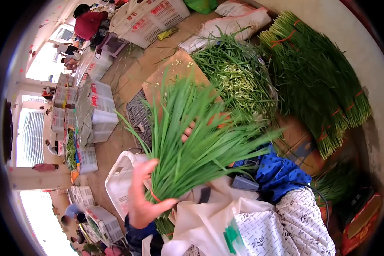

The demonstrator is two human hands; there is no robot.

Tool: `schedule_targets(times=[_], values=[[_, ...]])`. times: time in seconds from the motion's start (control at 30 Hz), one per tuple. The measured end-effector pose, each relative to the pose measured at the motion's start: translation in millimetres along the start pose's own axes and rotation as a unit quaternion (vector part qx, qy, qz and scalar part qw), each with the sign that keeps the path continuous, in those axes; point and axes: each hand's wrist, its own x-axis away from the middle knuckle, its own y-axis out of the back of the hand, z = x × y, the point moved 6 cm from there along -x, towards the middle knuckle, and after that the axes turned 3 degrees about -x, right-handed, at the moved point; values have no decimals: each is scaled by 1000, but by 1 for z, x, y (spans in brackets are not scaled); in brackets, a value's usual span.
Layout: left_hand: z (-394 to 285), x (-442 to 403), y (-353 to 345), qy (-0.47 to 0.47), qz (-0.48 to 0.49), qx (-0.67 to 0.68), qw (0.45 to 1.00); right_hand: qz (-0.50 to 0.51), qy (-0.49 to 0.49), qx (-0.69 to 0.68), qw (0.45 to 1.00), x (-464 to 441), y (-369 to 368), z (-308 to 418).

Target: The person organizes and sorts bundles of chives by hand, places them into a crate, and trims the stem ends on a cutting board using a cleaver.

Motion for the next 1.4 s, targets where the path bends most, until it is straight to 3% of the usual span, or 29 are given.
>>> schedule_targets(times=[0.03,0.1,0.17,0.23,0.27,0.33,0.43,0.5,0.57,0.63,0.67,0.7,0.73,0.77,0.8,0.83,0.9,0.93,0.97,1.07,1.2,1.3,1.4], values=[[11,11,14,-30,-88,54,994,128,18,-77,989,6,12,-1],[33,12,30,56,-115,-5,992,63,6,-61,996,13,12,6],[68,16,1,105,0,2,994,9,-35,-55,998,18,-15,11],[90,28,-35,118,128,46,984,-23,-161,-39,986,14,-30,24],[73,24,-46,113,137,3,984,63,-142,27,987,11,-33,23],[67,25,-49,95,66,-4,993,85,-173,-49,980,8,-43,22],[53,22,-26,114,-4,12,993,98,-155,-6,983,-13,-58,21],[41,21,-17,62,-37,-117,990,102,-138,28,985,-15,-59,39],[43,24,-29,50,15,-187,981,97,-98,103,985,-13,-51,71],[49,28,-51,50,62,-229,970,83,-40,297,950,-5,-33,115],[47,27,-56,55,67,-244,966,87,2,472,877,2,-24,138],[44,27,-59,61,70,-258,962,105,56,699,705,11,-20,158],[44,27,-59,50,75,-255,963,129,103,854,493,23,-18,174],[41,24,-58,48,81,-235,967,142,122,913,363,37,-16,184],[42,24,-58,40,78,-221,971,136,125,936,299,49,-19,193],[42,24,-58,31,73,-209,975,103,115,945,288,59,-19,203],[41,26,-61,20,75,-219,973,-158,-45,921,352,73,-31,225],[39,27,-62,13,76,-224,972,-146,68,874,458,79,-51,222],[38,28,-64,9,71,-234,970,-164,163,845,483,85,-59,228],[37,31,-69,-1,52,-263,963,-191,231,767,567,96,-75,239],[38,32,-75,-32,21,-286,957,-102,297,770,555,94,-117,196],[37,32,-73,-18,23,-284,958,17,172,844,508,82,-134,152],[28,30,-65,-16,44,-254,966,176,157,864,444,69,-155,100]])
